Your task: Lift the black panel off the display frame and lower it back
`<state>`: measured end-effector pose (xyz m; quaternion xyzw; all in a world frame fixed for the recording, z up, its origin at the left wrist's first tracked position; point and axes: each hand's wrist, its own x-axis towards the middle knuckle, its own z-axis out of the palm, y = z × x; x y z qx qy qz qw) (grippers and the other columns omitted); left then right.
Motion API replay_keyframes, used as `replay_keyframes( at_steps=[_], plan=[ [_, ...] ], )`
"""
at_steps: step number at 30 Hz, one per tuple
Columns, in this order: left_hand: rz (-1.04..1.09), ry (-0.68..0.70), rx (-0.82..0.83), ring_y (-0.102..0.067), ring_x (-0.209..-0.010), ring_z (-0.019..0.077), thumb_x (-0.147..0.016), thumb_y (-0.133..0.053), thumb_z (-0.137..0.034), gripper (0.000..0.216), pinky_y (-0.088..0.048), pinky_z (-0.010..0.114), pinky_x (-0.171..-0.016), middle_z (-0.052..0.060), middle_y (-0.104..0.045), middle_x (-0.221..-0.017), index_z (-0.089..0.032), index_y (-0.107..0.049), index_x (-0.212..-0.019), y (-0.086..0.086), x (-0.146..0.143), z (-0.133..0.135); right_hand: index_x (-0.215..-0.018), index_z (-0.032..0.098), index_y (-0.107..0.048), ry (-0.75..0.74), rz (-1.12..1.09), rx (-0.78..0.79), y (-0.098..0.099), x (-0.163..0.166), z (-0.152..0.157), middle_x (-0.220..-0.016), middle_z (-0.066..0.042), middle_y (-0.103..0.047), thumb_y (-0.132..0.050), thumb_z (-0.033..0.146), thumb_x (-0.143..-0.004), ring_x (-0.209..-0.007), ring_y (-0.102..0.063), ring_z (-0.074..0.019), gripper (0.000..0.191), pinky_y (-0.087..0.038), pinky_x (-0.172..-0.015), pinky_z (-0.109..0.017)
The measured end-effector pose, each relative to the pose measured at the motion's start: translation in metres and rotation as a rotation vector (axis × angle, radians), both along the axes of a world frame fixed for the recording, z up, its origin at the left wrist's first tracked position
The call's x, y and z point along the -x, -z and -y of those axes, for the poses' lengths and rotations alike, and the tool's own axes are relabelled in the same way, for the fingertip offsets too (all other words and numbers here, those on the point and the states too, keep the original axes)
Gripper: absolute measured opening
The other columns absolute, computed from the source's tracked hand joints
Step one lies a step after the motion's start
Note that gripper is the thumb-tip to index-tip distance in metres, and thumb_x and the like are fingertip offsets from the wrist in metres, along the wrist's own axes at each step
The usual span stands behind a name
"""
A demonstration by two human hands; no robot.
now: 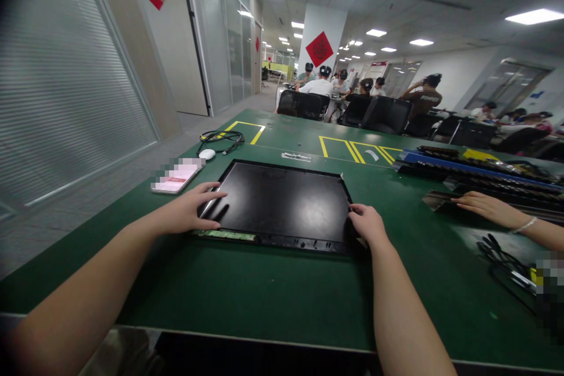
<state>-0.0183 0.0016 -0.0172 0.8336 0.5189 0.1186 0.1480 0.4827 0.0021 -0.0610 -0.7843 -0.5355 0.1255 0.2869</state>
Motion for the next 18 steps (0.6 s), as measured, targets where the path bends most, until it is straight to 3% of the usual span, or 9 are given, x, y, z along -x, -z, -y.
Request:
replay_keyframes(
  at_steps=[8, 18],
  plan=[
    [-0.012, 0.038, 0.017, -0.047, -0.142, 0.0358, -0.069, -0.078, -0.050, 0.078, -0.041, 0.046, -0.112, 0.013, -0.045, -0.159, -0.025, -0.060, -0.141, -0.011, 0.005, 0.001, -0.111, 0.019, -0.080, -0.027, 0.053, 0.081, -0.006, 0.007, 0.003, -0.108, -0.012, -0.078, -0.058, 0.028, -0.076, -0.095, -0.072, -0.0291, 0.042, -0.054, -0.084, -0.038],
    [-0.027, 0.144, -0.013, -0.054, -0.135, 0.0327, -0.079, -0.072, -0.046, 0.058, -0.046, 0.041, -0.105, 0.010, -0.049, -0.157, -0.028, -0.066, -0.133, -0.013, 0.005, 0.002, -0.114, 0.017, -0.078, 0.002, -0.011, 0.088, 0.001, 0.006, 0.000, -0.105, -0.011, -0.078, -0.058, 0.019, -0.077, -0.090, -0.073, -0.0240, 0.043, -0.054, -0.080, -0.032]
  ],
)
